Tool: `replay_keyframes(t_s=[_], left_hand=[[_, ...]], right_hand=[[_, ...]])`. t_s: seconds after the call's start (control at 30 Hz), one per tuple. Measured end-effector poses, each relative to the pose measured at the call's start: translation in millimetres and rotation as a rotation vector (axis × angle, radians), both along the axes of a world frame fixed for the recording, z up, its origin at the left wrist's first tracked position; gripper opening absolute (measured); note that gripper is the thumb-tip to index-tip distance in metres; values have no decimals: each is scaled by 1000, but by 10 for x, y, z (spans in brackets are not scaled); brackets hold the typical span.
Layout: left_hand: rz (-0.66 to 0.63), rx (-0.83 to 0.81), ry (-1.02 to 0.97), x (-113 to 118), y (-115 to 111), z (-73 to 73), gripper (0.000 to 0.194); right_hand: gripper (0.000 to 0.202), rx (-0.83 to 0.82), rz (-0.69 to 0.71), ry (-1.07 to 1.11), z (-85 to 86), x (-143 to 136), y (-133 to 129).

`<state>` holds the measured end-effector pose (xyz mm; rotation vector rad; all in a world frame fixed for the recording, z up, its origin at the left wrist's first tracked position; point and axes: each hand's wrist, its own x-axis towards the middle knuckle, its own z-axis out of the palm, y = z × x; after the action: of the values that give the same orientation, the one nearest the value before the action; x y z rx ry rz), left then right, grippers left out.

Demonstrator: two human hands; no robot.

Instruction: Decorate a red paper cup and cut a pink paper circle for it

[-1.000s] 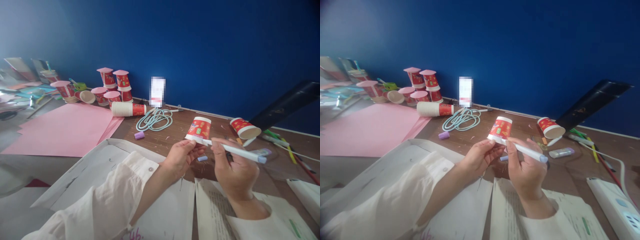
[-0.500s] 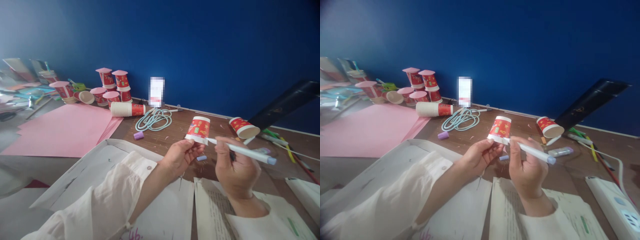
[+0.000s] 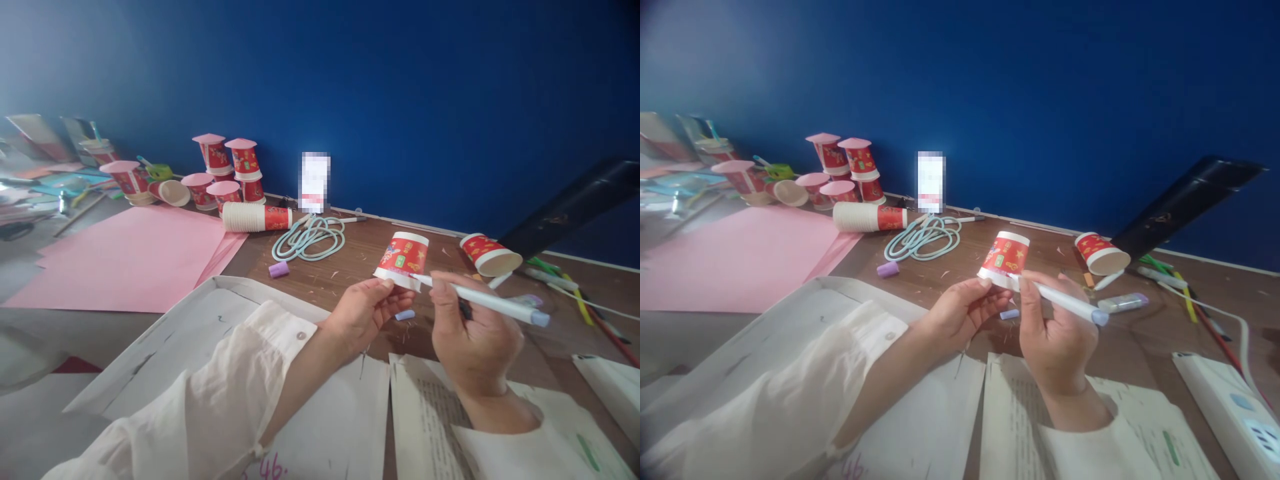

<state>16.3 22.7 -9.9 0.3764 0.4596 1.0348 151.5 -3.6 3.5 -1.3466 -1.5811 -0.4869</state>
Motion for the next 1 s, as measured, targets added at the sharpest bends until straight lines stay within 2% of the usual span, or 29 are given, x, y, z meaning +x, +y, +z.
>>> replay_keyframes(t_s=[0.43,1.0], left_hand=[[5,12,1,-4,-2,18,17],[12,-2,2,-4,-4,19,14]], right_hand=[[13,39,5,-37,-39,9,0],[15,29,0,-31,-22,6,-5]])
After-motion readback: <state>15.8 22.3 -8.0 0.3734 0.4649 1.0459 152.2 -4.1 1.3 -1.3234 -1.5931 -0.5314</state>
